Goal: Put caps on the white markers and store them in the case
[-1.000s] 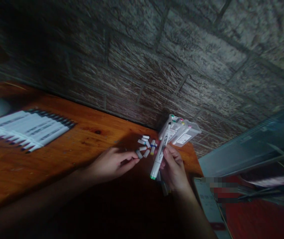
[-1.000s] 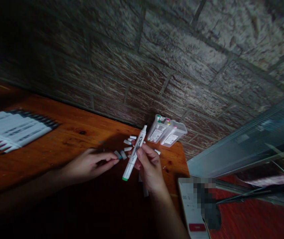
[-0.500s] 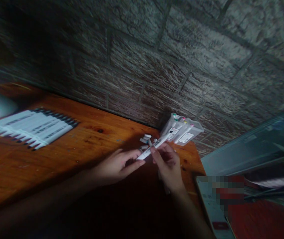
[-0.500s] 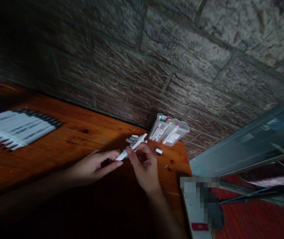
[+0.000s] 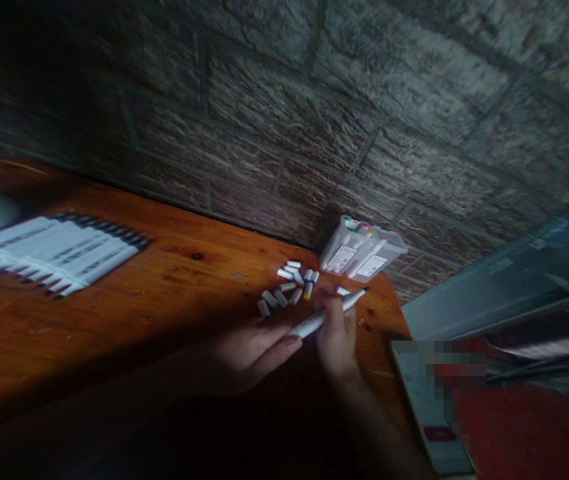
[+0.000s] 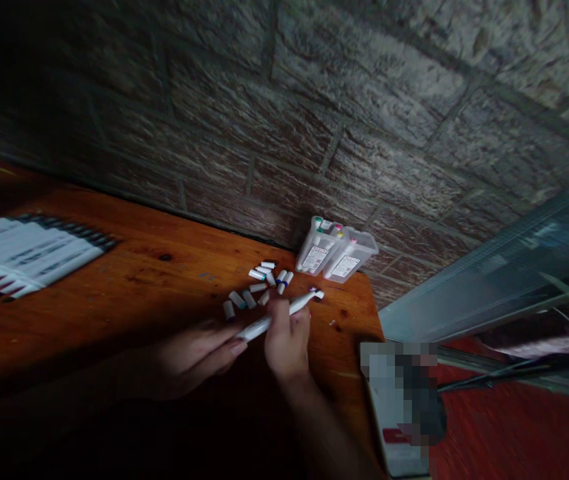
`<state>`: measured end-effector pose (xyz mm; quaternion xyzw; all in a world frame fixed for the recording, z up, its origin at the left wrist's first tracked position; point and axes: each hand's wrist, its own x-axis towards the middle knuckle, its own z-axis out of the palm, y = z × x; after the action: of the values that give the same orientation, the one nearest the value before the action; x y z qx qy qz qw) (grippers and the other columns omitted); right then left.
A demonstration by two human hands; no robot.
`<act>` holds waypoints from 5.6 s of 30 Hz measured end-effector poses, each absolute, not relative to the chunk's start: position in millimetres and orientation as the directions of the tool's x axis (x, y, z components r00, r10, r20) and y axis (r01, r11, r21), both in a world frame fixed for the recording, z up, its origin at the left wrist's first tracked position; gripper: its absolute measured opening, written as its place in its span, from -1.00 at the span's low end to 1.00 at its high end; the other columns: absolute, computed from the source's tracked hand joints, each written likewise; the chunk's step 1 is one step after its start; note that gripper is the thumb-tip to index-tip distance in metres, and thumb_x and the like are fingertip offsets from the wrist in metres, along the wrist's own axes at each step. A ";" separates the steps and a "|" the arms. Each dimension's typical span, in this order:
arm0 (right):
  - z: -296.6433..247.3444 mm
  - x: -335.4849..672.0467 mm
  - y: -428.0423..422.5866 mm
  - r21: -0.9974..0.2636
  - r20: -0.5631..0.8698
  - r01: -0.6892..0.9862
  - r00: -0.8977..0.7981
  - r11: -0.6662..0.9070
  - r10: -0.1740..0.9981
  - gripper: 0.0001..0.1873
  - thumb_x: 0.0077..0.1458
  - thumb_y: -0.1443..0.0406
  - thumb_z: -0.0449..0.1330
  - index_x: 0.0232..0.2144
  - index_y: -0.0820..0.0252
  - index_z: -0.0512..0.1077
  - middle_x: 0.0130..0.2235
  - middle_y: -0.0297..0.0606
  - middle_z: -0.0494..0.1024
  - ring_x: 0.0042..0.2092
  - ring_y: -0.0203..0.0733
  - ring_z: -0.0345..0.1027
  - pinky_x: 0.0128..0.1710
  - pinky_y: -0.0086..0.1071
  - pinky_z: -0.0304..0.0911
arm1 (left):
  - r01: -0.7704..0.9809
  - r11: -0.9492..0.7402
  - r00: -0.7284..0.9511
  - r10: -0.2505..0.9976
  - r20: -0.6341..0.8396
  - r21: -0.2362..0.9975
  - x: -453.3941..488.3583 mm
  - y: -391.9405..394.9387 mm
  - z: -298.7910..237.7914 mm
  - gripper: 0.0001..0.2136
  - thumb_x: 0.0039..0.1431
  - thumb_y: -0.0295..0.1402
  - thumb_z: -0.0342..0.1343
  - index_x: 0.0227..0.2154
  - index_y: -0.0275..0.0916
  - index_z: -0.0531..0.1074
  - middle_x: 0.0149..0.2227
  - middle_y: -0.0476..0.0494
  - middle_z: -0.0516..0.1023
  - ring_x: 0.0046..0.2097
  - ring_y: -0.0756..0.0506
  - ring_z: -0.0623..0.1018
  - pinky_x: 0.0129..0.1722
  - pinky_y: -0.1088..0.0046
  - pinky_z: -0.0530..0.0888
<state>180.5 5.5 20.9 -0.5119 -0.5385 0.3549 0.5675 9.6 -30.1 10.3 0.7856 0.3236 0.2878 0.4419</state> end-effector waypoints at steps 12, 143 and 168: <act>23.8 224.4 42.6 -0.997 0.049 -0.055 -0.051 0.046 0.997 -0.65 0.08 0.07 0.08 -0.62 0.13 0.25 -0.67 -0.47 0.18 -0.64 -0.37 0.01 -0.66 -0.47 -0.05 | 0.090 -0.104 0.348 0.935 0.067 0.991 -7.2 2.5 11.4 -0.64 0.24 -0.04 0.07 -0.28 -0.31 0.46 -0.55 0.08 0.28 -0.50 0.06 0.23 -0.54 0.58 0.17; 24.7 195.6 10.6 -0.952 0.130 0.188 -0.462 0.241 0.877 -0.67 0.26 0.03 0.11 -0.25 0.15 0.46 -0.57 -0.48 0.39 -0.56 -0.39 0.13 -0.56 -0.46 0.01 | 0.337 -0.443 0.107 0.895 0.433 0.831 -20.6 -2.4 17.2 -0.58 0.35 -0.14 -0.01 0.13 -0.29 0.42 -0.07 -0.23 0.59 -0.10 -0.10 0.57 -0.07 0.40 0.50; 42.2 201.4 12.9 -0.941 0.134 -0.338 -0.400 -0.009 0.907 -0.19 -0.09 -0.47 -0.39 -0.72 0.04 0.04 -0.67 -0.43 -0.06 -0.59 -0.27 -0.13 -0.54 -0.30 -0.02 | 0.378 -0.400 0.010 0.904 0.428 0.835 -22.8 6.4 4.9 -0.64 0.35 -0.10 -0.04 -0.13 -0.27 0.51 -0.29 -0.12 0.59 -0.32 -0.05 0.51 -0.28 0.46 0.45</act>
<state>201.4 12.9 42.2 -0.2738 -0.5197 0.6555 0.4746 -22.8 6.4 4.9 0.6623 0.4837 0.5110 0.2575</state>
